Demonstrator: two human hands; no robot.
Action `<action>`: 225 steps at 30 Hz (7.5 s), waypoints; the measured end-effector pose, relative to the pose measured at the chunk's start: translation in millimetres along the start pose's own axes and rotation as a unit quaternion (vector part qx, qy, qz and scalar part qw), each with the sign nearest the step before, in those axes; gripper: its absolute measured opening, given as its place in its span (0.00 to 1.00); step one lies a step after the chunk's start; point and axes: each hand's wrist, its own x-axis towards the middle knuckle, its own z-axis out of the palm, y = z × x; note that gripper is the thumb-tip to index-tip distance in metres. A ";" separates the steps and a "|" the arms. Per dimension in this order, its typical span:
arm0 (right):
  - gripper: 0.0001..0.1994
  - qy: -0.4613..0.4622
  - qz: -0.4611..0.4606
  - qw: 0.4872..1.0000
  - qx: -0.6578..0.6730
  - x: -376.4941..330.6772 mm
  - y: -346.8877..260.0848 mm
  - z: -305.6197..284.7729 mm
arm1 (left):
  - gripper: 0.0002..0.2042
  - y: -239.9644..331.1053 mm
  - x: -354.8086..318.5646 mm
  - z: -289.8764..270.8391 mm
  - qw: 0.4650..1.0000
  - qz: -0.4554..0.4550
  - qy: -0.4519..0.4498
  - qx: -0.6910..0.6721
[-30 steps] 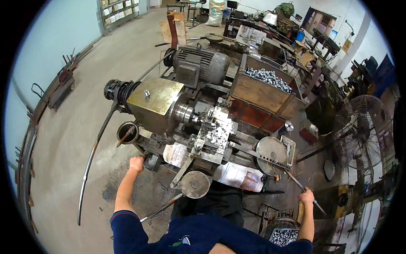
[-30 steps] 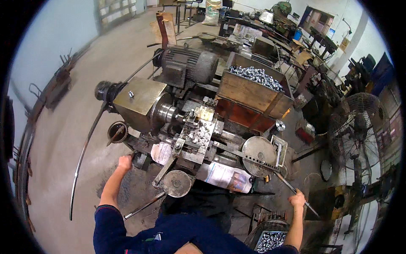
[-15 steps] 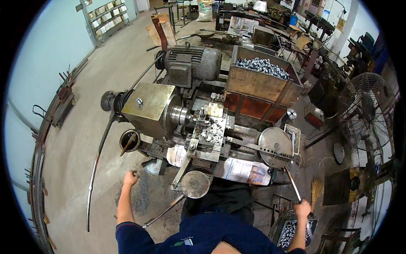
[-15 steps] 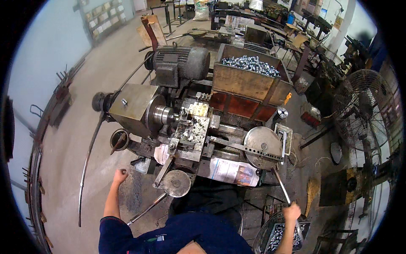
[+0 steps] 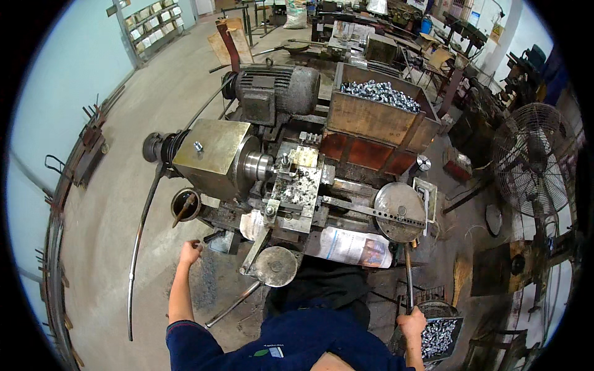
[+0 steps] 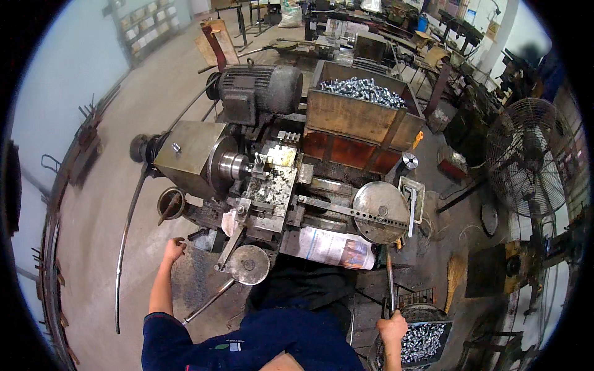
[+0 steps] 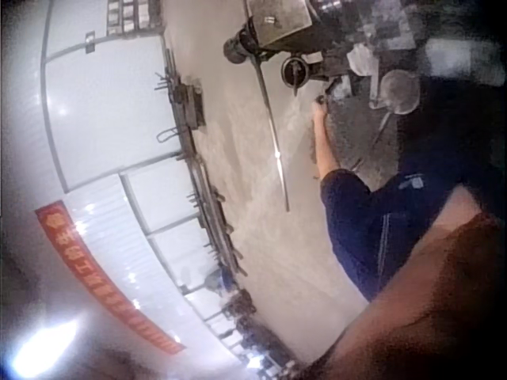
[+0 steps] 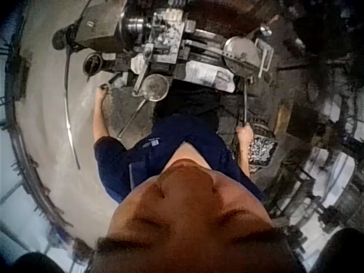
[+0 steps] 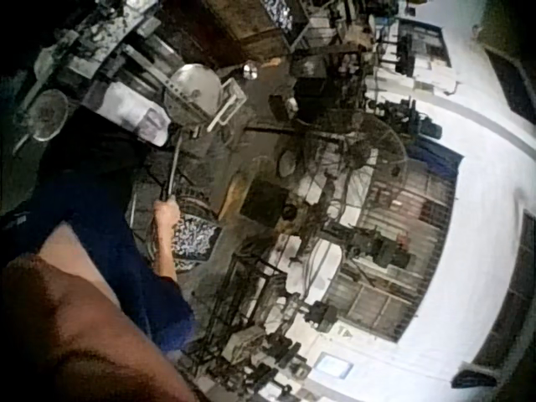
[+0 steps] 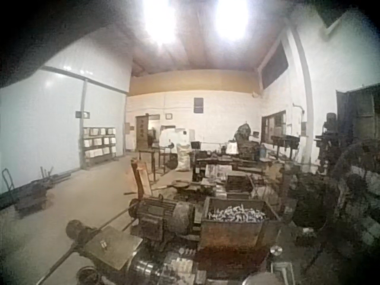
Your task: The person operates a lathe to process small metal components, using levers to control the machine and handling finished parts.
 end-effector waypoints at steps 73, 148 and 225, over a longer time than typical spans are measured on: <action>0.15 0.224 -0.672 0.704 0.047 103.5 -450.0 -132.3 | 0.13 67.4 -105.2 -132.7 0.987 0.005 0.159 -0.007; 0.28 0.121 -0.336 0.867 0.348 41.6 -71.1 -79.7 | 0.17 330.4 -172.7 -58.9 0.943 0.317 -0.068 -0.072; 0.11 -0.051 -0.622 0.773 -0.114 80.1 -528.5 -80.3 | 0.06 -25.6 -72.8 -226.7 0.872 -0.056 0.266 0.407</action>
